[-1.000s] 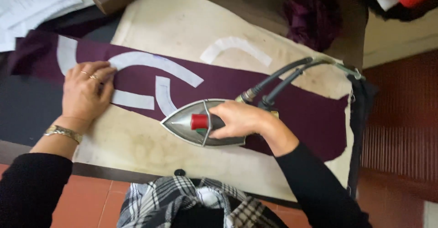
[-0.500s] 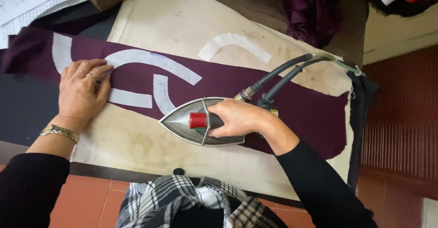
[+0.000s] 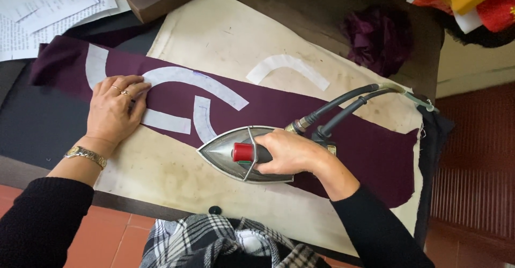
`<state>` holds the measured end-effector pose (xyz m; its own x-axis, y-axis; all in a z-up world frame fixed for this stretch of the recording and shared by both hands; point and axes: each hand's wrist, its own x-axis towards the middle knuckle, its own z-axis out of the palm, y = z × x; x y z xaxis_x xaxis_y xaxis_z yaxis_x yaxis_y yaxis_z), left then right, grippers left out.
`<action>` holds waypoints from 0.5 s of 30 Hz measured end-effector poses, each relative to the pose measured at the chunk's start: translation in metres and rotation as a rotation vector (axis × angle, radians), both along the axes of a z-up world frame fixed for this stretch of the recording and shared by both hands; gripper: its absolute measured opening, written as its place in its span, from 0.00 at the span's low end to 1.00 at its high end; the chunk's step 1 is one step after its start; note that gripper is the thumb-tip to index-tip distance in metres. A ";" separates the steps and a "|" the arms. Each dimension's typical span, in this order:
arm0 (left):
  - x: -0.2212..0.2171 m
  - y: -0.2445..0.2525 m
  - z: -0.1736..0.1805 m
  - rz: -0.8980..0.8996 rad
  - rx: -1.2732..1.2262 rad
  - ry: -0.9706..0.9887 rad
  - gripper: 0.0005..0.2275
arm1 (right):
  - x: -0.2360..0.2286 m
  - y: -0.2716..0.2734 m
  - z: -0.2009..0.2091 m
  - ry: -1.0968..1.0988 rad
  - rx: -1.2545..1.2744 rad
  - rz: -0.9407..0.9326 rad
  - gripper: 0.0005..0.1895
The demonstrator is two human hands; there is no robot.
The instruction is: The person irons a maroon fabric piece on an ironing board, then places white curved paper templates onto the fabric and irons over them to adhere. The person repeats this process with additional template pieces.
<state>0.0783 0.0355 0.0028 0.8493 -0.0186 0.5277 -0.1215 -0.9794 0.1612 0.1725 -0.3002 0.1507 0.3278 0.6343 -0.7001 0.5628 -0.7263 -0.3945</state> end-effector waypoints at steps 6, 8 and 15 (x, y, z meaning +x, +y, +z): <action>0.001 0.001 0.000 -0.008 0.009 -0.012 0.07 | 0.001 -0.003 -0.008 -0.020 0.036 0.032 0.13; 0.001 0.000 0.000 -0.005 0.010 -0.006 0.07 | 0.001 -0.004 -0.008 -0.020 0.049 0.035 0.12; 0.000 0.000 0.000 0.010 0.017 -0.004 0.07 | 0.001 -0.002 -0.003 0.001 0.067 0.015 0.10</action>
<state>0.0784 0.0351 0.0033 0.8475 -0.0186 0.5305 -0.1120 -0.9831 0.1445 0.1731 -0.3025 0.1473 0.3178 0.6843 -0.6563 0.5729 -0.6901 -0.4422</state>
